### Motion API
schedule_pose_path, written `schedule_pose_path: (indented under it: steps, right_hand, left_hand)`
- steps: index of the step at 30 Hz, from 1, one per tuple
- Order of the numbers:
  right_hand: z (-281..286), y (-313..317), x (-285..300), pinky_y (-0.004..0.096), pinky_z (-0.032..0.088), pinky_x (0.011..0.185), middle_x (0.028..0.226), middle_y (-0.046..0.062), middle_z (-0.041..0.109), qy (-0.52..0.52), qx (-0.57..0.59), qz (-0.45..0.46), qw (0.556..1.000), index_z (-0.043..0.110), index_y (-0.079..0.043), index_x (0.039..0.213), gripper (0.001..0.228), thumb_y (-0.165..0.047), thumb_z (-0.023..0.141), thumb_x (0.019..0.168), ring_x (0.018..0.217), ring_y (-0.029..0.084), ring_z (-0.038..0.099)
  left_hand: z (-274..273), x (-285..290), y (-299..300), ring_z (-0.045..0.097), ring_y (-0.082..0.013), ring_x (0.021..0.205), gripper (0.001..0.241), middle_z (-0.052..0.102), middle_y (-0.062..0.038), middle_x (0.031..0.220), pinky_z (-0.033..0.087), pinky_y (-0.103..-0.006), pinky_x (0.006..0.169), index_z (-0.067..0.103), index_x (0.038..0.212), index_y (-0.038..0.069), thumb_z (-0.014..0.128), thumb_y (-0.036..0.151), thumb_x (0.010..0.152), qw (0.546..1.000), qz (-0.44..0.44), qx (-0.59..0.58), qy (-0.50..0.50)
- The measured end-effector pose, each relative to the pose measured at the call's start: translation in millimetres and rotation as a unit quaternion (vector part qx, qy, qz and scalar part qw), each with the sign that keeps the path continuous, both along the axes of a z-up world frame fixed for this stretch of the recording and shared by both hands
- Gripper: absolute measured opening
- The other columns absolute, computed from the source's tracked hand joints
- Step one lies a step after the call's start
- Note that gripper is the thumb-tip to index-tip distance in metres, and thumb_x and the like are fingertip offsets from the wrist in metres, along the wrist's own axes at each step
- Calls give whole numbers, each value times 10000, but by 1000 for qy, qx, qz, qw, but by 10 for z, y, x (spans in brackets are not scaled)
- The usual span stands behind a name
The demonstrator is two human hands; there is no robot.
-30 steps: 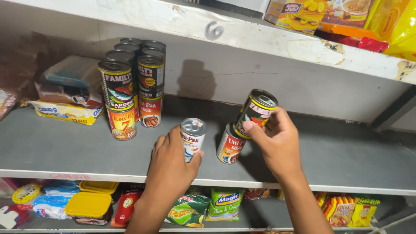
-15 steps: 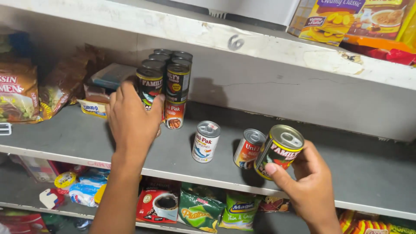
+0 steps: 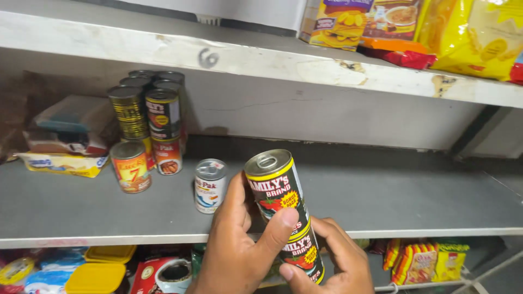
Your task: Organizes various canned food products by stacking them and arranging them neatly on store shelves.
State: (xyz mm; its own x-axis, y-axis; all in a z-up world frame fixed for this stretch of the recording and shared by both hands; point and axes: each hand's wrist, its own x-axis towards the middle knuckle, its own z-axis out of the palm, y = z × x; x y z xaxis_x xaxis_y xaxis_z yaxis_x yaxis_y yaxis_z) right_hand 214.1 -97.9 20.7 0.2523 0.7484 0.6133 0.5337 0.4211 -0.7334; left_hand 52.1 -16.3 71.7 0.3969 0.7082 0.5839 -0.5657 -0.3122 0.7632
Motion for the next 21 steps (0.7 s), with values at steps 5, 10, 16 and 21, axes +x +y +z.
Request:
schedule_pose_path:
  steps: [5,10,16,21]
  right_hand:
    - [-121,-270,203,358,540,968,1092,121,757,-58,37,-76,995,667,17,1258,651,-184,891,682,1046,212,741]
    - [-323,-548,456,377,508,1011,1205,167,706,-21,67,-94,993,623,53,1311,669,-150,877,726,1137,240,683]
    - [-545,-1010,795,401,490,1064,1307,186,636,48,95,-187,977,561,88,1392,734,-92,845,740,1227,254,635]
    - [-876,-1474,1093,457,480,1093,1365,238,592,141,189,-184,954,396,108,1420,752,38,798,788,1268,291,609]
  left_hand:
    - [-50,269,-40,664,-174,1143,642,673,-117,1231,534,-353,1019,458,1401,-8,757,209,875,996,-47,37,66]
    - [-296,702,-130,649,-186,1162,569,662,-148,1228,538,-372,1040,513,1363,-35,756,196,903,983,-167,13,74]
    - [-331,1215,-459,632,-185,1224,580,686,-128,1280,476,-377,1097,522,1390,-31,745,212,913,930,-355,-29,92]
    - [-301,1675,-886,547,-202,1345,670,592,-132,1422,404,-386,1162,405,1509,-11,679,255,959,876,-478,-16,64]
